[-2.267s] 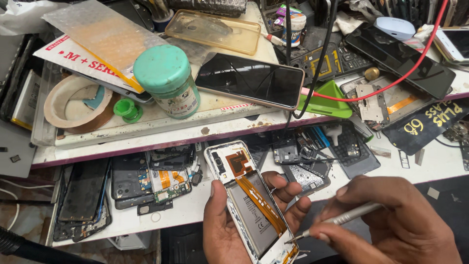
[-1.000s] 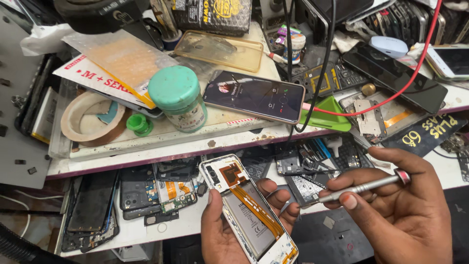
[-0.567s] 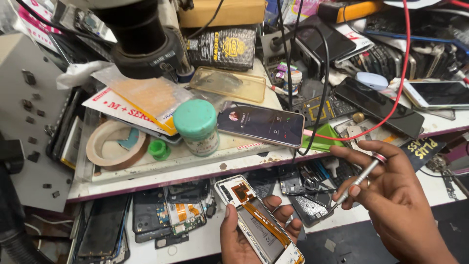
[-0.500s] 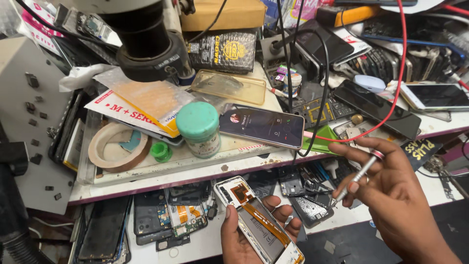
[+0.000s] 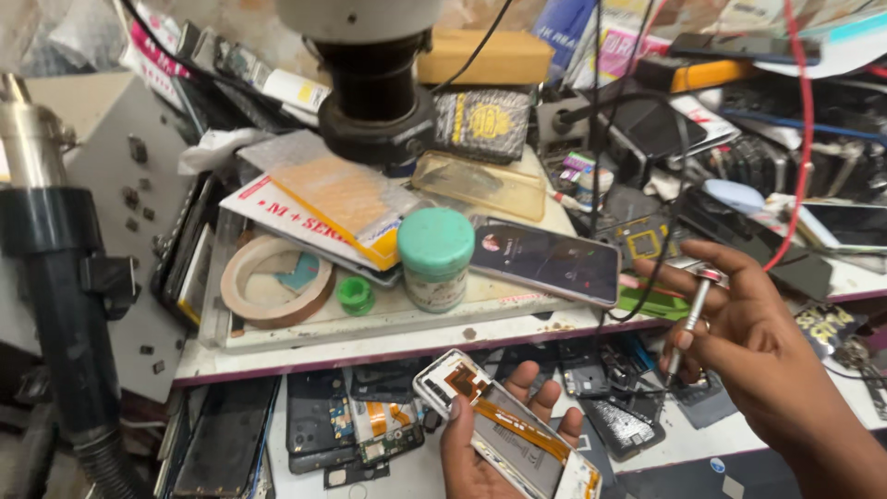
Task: The person holds a disassembled Samsung smartphone and uses a precision screwdriver to work on internal components. They repeatedly probe the battery connector and camera area while another phone on the bench rings and is answered. The person continues to manipulate the internal parts with the screwdriver throughout the clip.
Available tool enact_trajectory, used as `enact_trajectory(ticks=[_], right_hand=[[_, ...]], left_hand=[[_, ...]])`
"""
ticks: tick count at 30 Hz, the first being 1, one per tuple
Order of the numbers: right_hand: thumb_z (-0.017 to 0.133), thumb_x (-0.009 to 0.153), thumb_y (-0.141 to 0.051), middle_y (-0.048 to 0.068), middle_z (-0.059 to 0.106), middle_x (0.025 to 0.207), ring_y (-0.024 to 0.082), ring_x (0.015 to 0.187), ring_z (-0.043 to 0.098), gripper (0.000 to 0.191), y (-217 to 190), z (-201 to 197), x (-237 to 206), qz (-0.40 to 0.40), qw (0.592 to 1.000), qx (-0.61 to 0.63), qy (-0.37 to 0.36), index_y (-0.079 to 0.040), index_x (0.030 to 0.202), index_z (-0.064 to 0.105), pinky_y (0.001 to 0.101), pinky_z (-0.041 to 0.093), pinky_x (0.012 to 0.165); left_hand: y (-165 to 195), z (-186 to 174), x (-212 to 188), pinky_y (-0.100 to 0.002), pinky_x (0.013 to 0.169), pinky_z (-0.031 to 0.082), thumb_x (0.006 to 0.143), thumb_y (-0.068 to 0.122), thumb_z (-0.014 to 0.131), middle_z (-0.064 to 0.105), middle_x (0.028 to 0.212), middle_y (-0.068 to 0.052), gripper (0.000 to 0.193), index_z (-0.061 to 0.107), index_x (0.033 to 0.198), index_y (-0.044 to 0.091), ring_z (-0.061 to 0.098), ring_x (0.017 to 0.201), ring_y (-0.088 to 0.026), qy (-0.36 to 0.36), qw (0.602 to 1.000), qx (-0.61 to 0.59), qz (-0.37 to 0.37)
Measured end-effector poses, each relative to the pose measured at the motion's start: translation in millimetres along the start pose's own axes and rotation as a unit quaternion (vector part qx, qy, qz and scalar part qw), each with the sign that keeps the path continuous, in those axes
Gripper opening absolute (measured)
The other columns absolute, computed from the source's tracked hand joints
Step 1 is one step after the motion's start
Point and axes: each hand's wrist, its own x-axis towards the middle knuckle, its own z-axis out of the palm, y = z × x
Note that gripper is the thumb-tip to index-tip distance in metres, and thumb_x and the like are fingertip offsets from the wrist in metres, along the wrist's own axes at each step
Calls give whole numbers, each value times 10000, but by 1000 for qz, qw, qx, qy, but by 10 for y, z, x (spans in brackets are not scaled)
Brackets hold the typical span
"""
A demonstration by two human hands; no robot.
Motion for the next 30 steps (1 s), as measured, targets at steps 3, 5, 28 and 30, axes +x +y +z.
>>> enact_trajectory(ticks=[3, 5, 28, 30], right_hand=[[577, 892, 72, 243, 548, 1537, 155, 797, 644, 823, 113, 15, -11, 4, 1000, 12, -12, -127, 1643, 306, 299, 509, 589], [596, 918, 73, 259, 497, 1585, 150, 779, 639, 854, 141, -8, 5, -11, 998, 36, -41, -139, 1678, 271, 292, 513, 580], [621, 891, 60, 352, 499, 1571, 158, 862, 664, 883, -37, -39, 23, -56, 996, 45, -61, -106, 1682, 264, 356, 594, 748], [622, 895, 59, 346, 489, 1569, 160, 855, 661, 886, -26, -39, 20, -53, 996, 44, -62, -108, 1689, 265, 355, 595, 740]], left_hand=[[-15, 0, -48, -574, 835, 591, 896, 561, 487, 676, 1178, -174, 531, 542, 1365, 317, 699, 982, -319, 9, 1000, -2, -7], [-57, 20, -79, -566, 821, 593, 880, 536, 504, 665, 1205, -153, 564, 525, 1418, 367, 697, 948, -311, 7, 1000, 4, -4], [-133, -88, 11, -589, 755, 625, 850, 448, 537, 670, 1163, -193, 667, 401, 1502, 421, 730, 879, -324, 2, 998, 53, -39], [-142, -108, 16, -593, 754, 626, 847, 423, 525, 669, 1167, -199, 683, 387, 1516, 418, 732, 885, -326, -13, 998, 44, -36]])
